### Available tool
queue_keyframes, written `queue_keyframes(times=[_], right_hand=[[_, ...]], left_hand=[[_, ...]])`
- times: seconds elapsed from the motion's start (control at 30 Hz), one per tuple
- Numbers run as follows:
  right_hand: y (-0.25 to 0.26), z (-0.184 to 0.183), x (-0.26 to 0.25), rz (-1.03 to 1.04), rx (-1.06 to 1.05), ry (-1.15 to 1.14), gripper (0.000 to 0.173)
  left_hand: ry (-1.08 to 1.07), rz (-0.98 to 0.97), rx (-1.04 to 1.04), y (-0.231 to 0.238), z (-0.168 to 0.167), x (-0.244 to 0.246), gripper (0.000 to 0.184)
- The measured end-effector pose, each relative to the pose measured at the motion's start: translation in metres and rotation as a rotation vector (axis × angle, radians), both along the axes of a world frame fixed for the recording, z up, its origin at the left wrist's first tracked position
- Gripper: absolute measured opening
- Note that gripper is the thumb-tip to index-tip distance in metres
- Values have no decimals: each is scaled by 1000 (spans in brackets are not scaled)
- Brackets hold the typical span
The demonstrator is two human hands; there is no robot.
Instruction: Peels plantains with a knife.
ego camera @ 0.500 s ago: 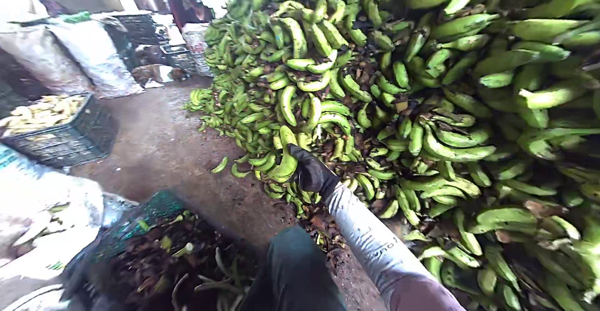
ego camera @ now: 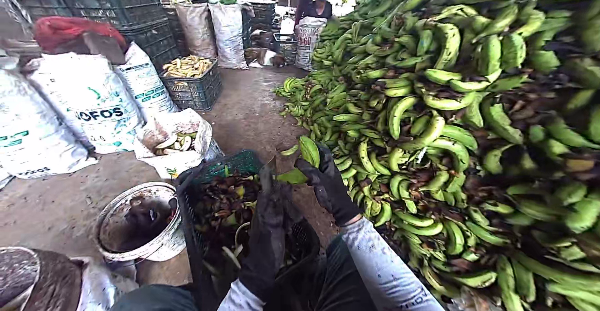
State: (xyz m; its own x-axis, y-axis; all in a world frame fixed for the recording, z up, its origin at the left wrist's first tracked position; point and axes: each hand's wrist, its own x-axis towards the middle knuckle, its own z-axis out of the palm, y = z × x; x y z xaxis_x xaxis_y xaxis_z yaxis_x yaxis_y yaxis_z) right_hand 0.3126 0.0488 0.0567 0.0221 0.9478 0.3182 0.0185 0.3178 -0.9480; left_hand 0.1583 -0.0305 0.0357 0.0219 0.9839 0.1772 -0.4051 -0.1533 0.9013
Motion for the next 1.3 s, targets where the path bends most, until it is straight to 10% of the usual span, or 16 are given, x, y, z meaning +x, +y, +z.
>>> queue_keyframes(times=[0.2,0.47,0.8,0.93,1.13,1.3], right_hand=[[20,14,-5,336,-82,204,53],[37,-19,-14,274,-226,185,50],[1,-65,-63,394,-411,553,46],[-18,-75,-61,478,-463,578,46],[21,-65,-39,112,-131,247,44],[37,-27,-54,-306,26,106,36]], left_hand=[[357,-242,-406,0,-81,-35,53],[996,-131,43,21,11,-83,62],[1330,242,151,60,-18,-103,46],[1143,496,21,79,-8,-131,44],[834,-72,1,40,-13,-102,48],[785,-80,6,12,-13,-79,61]])
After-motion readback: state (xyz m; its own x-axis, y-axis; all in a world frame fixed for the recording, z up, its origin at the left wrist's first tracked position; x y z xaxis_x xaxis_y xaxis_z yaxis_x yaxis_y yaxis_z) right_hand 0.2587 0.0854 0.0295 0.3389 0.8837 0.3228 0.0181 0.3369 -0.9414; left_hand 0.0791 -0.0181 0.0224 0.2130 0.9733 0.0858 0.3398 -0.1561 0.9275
